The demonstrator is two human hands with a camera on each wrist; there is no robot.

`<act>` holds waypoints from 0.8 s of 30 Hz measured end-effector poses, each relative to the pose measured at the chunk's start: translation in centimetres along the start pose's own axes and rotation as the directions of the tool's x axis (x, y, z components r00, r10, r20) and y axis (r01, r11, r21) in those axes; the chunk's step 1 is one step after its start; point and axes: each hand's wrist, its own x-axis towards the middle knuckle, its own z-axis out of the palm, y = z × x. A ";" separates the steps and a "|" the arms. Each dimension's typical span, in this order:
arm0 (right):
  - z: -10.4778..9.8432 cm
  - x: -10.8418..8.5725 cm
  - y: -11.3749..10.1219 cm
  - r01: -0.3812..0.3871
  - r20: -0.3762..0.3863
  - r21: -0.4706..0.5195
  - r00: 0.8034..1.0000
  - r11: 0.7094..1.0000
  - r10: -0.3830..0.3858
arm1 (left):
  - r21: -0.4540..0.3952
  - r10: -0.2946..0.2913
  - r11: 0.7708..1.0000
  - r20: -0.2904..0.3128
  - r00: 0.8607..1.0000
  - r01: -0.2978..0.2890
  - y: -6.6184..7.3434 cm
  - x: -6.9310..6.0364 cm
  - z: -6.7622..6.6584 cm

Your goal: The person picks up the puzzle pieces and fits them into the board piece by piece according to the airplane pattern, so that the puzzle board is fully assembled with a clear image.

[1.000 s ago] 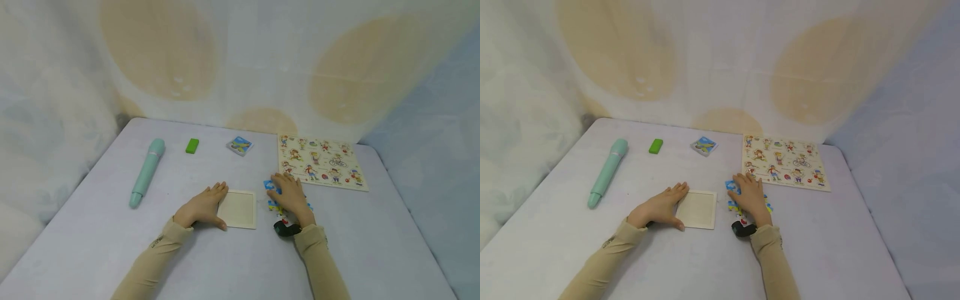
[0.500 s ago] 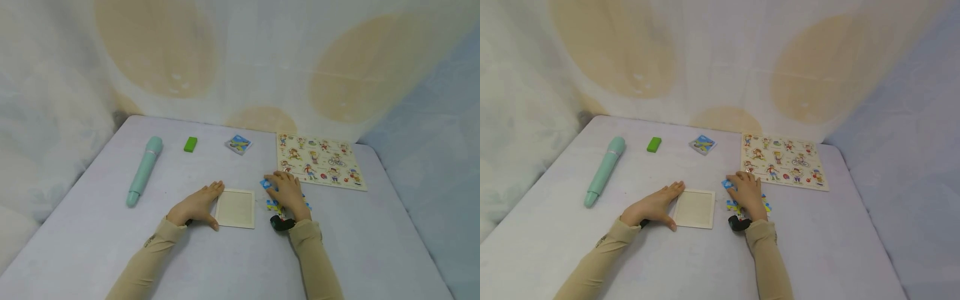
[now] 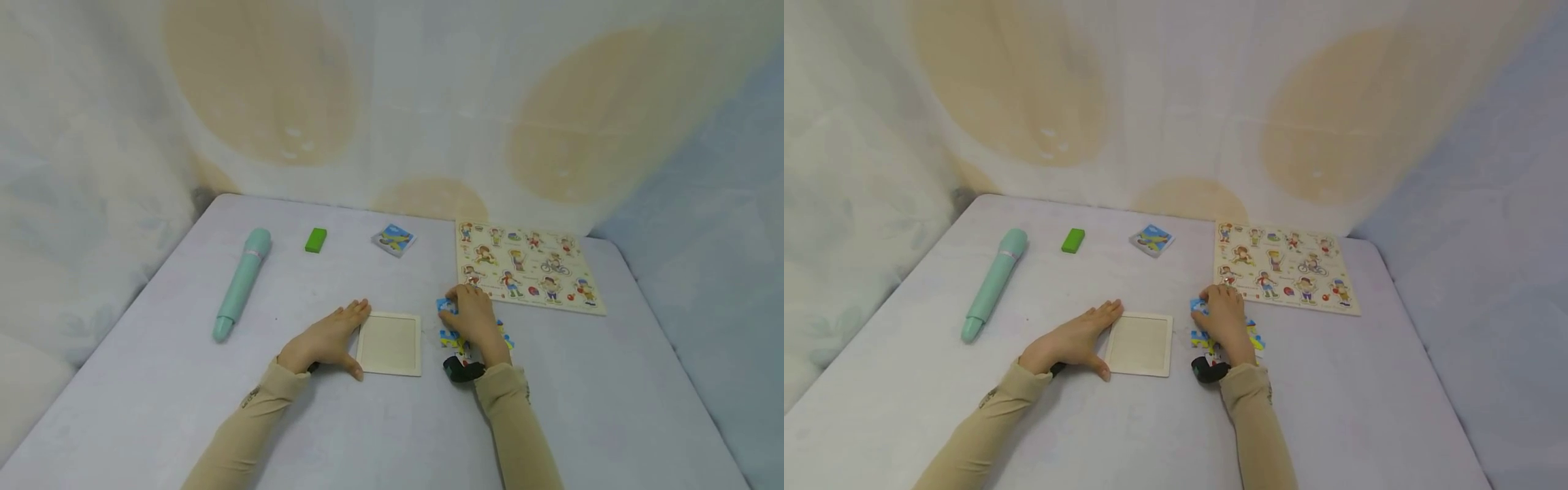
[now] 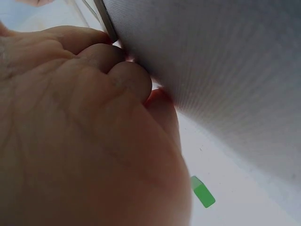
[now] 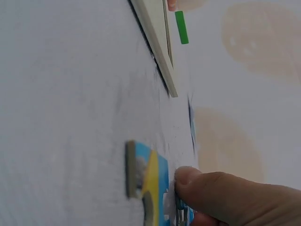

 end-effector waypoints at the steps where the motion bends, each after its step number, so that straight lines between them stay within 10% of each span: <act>1: 0.0 0.0 -0.1 0.005 -0.012 -0.002 1.000 1.000 -0.005 | 0.001 0.000 1.000 0.000 1.000 0.000 0.0 0.0 0.0; 24: 0.5 -0.1 -1.2 -0.109 -0.100 0.382 0.982 0.918 0.158 | -0.012 0.009 1.000 0.015 1.000 -0.009 -0.1 -0.1 -0.1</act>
